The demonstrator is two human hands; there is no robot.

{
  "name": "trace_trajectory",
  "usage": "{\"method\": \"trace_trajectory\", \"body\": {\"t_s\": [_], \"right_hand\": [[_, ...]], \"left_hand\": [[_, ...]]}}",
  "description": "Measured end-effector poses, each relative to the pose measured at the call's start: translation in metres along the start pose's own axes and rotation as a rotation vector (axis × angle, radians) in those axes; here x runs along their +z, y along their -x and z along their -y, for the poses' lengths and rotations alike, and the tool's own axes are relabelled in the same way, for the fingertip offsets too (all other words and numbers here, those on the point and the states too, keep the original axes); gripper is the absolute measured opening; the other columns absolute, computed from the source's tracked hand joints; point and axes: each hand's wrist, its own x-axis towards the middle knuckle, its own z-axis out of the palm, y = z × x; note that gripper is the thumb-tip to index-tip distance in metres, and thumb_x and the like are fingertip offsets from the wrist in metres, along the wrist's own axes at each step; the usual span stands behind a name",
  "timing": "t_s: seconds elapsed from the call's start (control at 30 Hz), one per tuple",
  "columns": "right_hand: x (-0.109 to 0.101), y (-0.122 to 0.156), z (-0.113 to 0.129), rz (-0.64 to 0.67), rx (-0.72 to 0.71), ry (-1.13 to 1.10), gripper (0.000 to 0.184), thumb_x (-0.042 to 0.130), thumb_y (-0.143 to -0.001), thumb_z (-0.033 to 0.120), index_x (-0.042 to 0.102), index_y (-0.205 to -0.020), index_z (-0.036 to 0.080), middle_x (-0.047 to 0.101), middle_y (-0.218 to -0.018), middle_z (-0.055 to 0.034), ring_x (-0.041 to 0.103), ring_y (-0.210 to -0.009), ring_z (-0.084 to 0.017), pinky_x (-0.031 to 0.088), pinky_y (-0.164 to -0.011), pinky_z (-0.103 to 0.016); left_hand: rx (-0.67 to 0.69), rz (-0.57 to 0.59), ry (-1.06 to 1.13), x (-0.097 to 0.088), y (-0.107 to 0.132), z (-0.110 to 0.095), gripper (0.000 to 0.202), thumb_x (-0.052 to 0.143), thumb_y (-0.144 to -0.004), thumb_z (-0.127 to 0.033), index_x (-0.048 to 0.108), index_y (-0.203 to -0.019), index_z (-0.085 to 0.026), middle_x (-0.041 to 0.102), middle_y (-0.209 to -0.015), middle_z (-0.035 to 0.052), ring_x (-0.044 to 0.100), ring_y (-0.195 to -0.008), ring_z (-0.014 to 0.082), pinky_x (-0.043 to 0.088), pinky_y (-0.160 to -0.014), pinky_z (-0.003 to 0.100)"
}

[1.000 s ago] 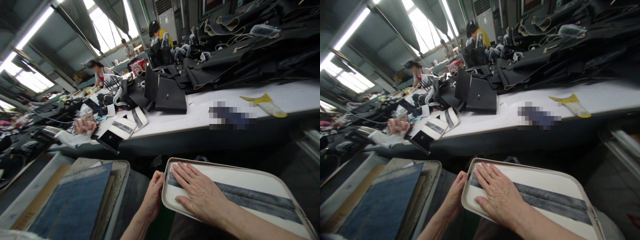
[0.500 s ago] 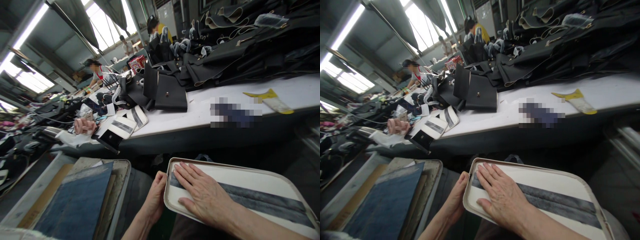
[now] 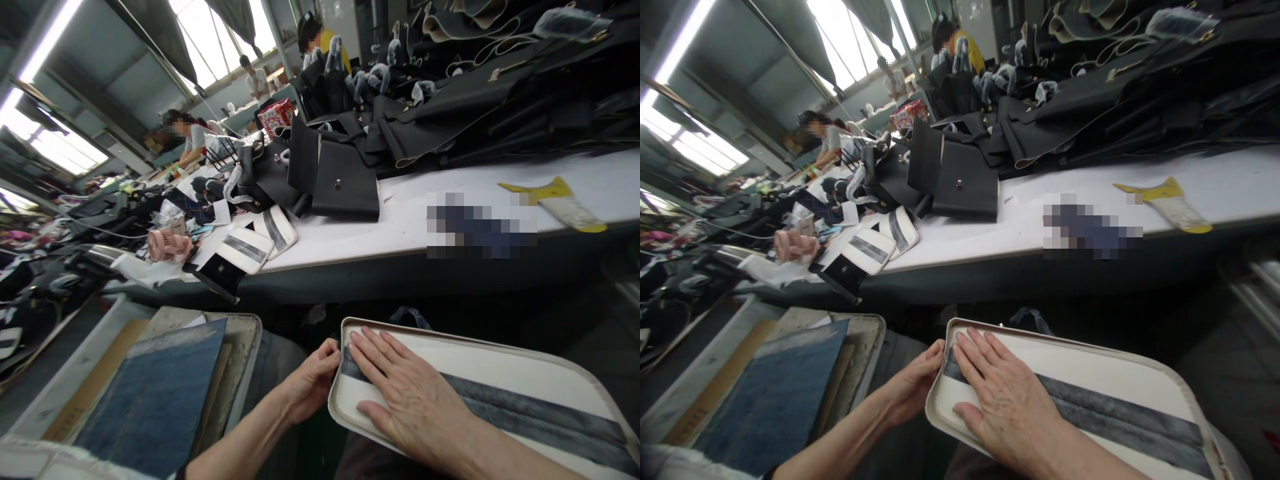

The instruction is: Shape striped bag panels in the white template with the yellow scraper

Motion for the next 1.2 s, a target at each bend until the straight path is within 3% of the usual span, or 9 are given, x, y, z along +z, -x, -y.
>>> {"method": "trace_trajectory", "body": {"t_s": [0.13, 0.27, 0.63, 0.83, 0.97, 1.2], "right_hand": [[-0.001, -0.001, -0.002, -0.009, 0.002, -0.006, 0.083, 0.06, -0.087, 0.047, 0.025, -0.153, 0.012, 0.019, -0.159, -0.0123, 0.022, -0.146, -0.028, 0.029, -0.117, -0.047], [0.001, -0.001, -0.006, -0.021, 0.01, -0.024, 0.082, 0.058, -0.089, 0.047, 0.023, -0.154, 0.011, 0.018, -0.16, -0.0115, 0.021, -0.147, -0.028, 0.029, -0.117, -0.047], [-0.002, -0.008, -0.011, 0.024, 0.007, -0.075, 0.086, 0.059, -0.088, 0.049, 0.02, -0.155, 0.013, 0.018, -0.16, -0.0093, 0.023, -0.146, -0.028, 0.028, -0.119, -0.045], [-0.004, -0.005, -0.005, 0.082, -0.019, 0.087, 0.082, 0.053, -0.091, 0.051, 0.018, -0.155, 0.014, 0.015, -0.161, -0.0078, 0.017, -0.148, -0.025, 0.028, -0.119, -0.046], [-0.007, -0.003, 0.001, 0.112, -0.027, 0.144, 0.078, 0.05, -0.093, 0.052, 0.02, -0.155, 0.015, 0.015, -0.161, -0.0075, 0.017, -0.148, -0.024, 0.028, -0.119, -0.046], [-0.011, -0.006, 0.005, 0.165, 0.003, 0.123, 0.078, 0.053, -0.091, 0.048, 0.02, -0.155, 0.017, 0.015, -0.16, -0.0068, 0.016, -0.148, -0.024, 0.025, -0.12, -0.046]], "left_hand": [[-0.042, -0.006, -0.047, 0.003, -0.002, -0.01, 0.028, 0.079, -0.077, -0.028, 0.054, -0.084, -0.019, 0.058, -0.088, 0.0007, 0.056, -0.081, 0.0137, 0.041, -0.076, 0.025], [0.015, -0.039, -0.139, 0.007, -0.006, -0.011, 0.033, 0.077, -0.079, -0.03, 0.046, -0.082, -0.021, 0.052, -0.079, -0.0019, 0.05, -0.071, 0.0116, 0.039, -0.069, 0.025], [0.276, -0.241, -0.086, 0.015, -0.023, 0.025, 0.041, 0.074, -0.078, -0.036, 0.036, -0.077, -0.022, 0.039, -0.068, -0.0053, 0.036, -0.063, 0.0108, 0.032, -0.061, 0.022], [0.351, -0.226, -0.014, 0.012, -0.025, 0.034, 0.047, 0.074, -0.078, -0.046, 0.034, -0.072, -0.021, 0.034, -0.067, -0.0057, 0.032, -0.062, 0.0102, 0.031, -0.059, 0.022], [0.376, -0.165, 0.004, 0.01, -0.016, 0.041, 0.043, 0.067, -0.083, -0.052, 0.038, -0.077, -0.021, 0.039, -0.073, -0.0043, 0.038, -0.066, 0.0109, 0.036, -0.065, 0.023], [0.413, -0.113, -0.129, -0.002, -0.012, 0.033, 0.04, 0.074, -0.079, -0.043, 0.041, -0.075, -0.02, 0.039, -0.069, -0.0052, 0.036, -0.063, 0.0101, 0.031, -0.059, 0.021]]}}
